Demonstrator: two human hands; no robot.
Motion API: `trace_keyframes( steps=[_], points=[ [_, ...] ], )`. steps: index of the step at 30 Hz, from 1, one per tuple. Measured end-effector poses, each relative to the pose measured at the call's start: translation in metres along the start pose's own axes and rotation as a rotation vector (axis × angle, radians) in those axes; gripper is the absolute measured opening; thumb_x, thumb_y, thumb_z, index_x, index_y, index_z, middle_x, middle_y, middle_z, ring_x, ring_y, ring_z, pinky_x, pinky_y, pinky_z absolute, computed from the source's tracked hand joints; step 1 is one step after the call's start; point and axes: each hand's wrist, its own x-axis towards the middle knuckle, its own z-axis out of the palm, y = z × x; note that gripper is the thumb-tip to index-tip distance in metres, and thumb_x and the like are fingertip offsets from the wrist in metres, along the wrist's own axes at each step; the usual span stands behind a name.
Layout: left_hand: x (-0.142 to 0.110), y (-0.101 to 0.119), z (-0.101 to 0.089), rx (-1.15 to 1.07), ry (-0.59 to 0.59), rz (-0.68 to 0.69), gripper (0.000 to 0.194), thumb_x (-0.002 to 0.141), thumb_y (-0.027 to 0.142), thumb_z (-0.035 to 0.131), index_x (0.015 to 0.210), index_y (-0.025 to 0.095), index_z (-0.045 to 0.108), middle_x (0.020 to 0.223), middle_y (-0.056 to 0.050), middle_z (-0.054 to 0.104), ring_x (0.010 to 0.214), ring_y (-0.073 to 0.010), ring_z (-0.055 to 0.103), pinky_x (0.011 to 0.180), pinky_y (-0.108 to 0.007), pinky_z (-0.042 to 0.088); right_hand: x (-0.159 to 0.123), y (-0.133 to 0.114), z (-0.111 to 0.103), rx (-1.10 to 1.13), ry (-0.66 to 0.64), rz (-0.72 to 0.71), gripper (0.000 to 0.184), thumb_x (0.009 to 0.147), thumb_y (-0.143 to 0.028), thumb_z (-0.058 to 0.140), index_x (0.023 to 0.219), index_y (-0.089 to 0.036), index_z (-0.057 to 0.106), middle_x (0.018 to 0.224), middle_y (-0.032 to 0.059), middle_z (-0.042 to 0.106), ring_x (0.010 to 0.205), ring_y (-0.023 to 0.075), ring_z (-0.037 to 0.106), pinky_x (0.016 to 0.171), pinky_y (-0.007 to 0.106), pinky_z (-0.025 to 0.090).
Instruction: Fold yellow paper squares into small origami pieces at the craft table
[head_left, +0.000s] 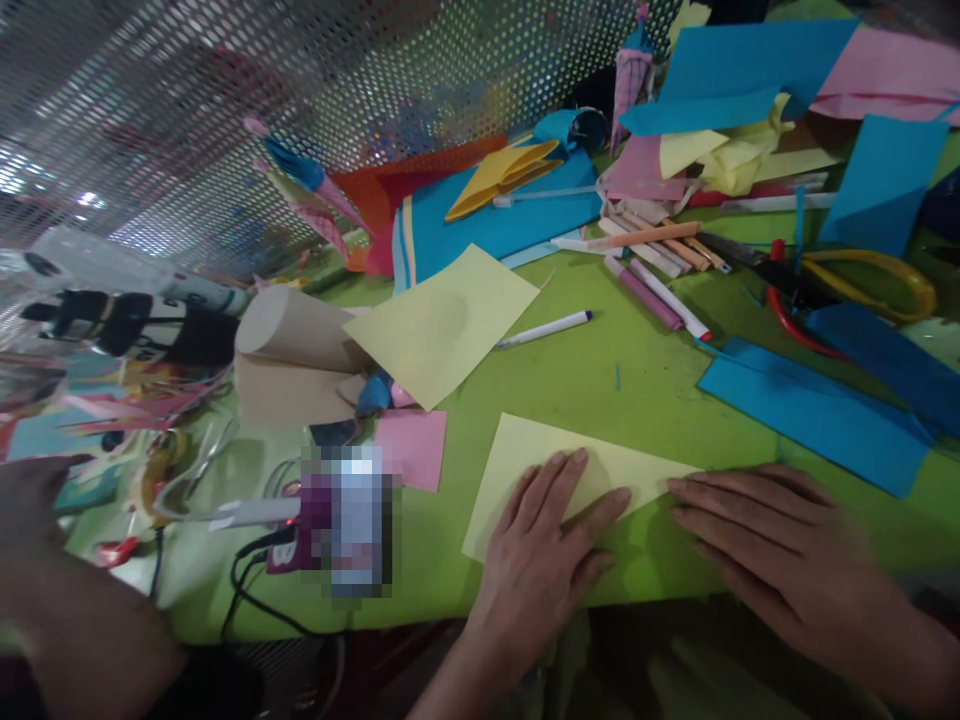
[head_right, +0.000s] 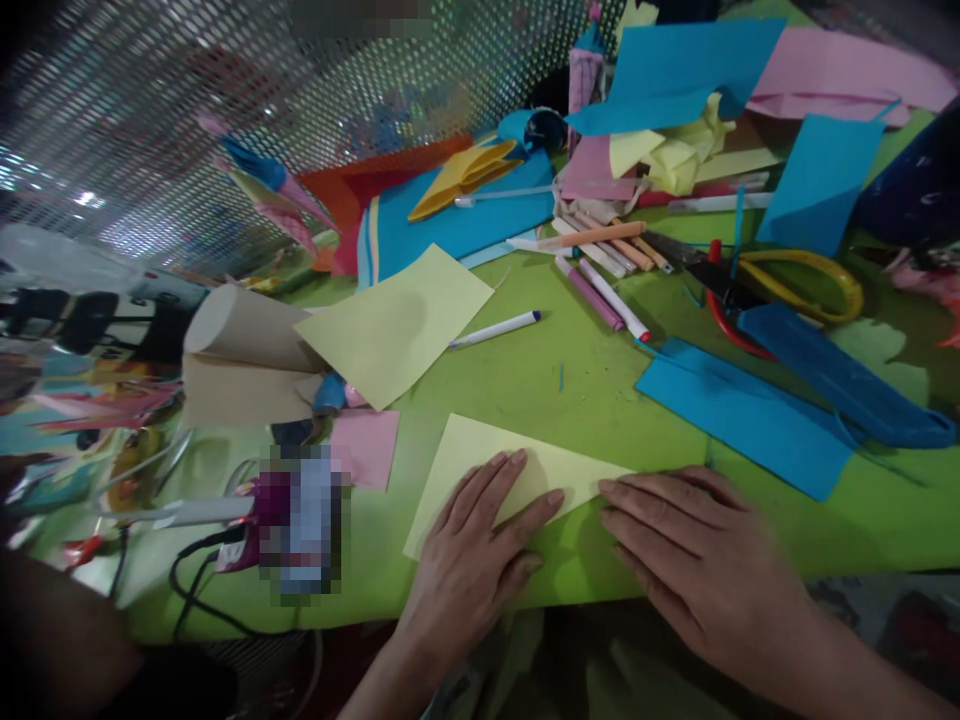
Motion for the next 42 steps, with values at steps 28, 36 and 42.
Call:
trace_keyframes(
  steps=[28, 36, 42],
  points=[
    [0.000, 0.003, -0.001, 0.002, -0.044, -0.029, 0.057, 0.105, 0.047, 0.062, 0.161, 0.043, 0.051, 0.176, -0.006, 0.038, 0.160, -0.0310, 0.040, 0.128, -0.053, 0.038, -0.016, 0.012, 0.012, -0.095, -0.011, 0.018, 0.063, 0.103, -0.028, 0.057, 0.165, -0.034, 0.047, 0.151, -0.0023, 0.070, 0.128, 0.0250, 0.072, 0.107, 0.049, 0.048],
    [0.000, 0.004, 0.000, 0.002, -0.064, -0.055, 0.056, 0.107, 0.052, 0.057, 0.162, 0.046, 0.048, 0.178, -0.003, 0.034, 0.162, -0.0277, 0.036, 0.130, -0.050, 0.034, -0.020, 0.019, 0.020, -0.114, 0.006, 0.008, 0.068, 0.103, -0.033, 0.055, 0.168, -0.042, 0.040, 0.149, -0.0080, 0.070, 0.123, 0.0290, 0.074, 0.100, 0.052, 0.052],
    [-0.002, 0.000, 0.001, -0.043, -0.060, -0.011, 0.069, 0.103, 0.074, 0.045, 0.167, 0.046, 0.039, 0.179, -0.006, 0.030, 0.165, -0.0297, 0.030, 0.131, -0.053, 0.031, -0.018, 0.018, 0.017, -0.143, -0.032, 0.058, 0.066, 0.103, -0.032, 0.055, 0.166, -0.046, 0.042, 0.148, -0.0069, 0.072, 0.122, 0.0318, 0.074, 0.100, 0.055, 0.051]
  ],
)
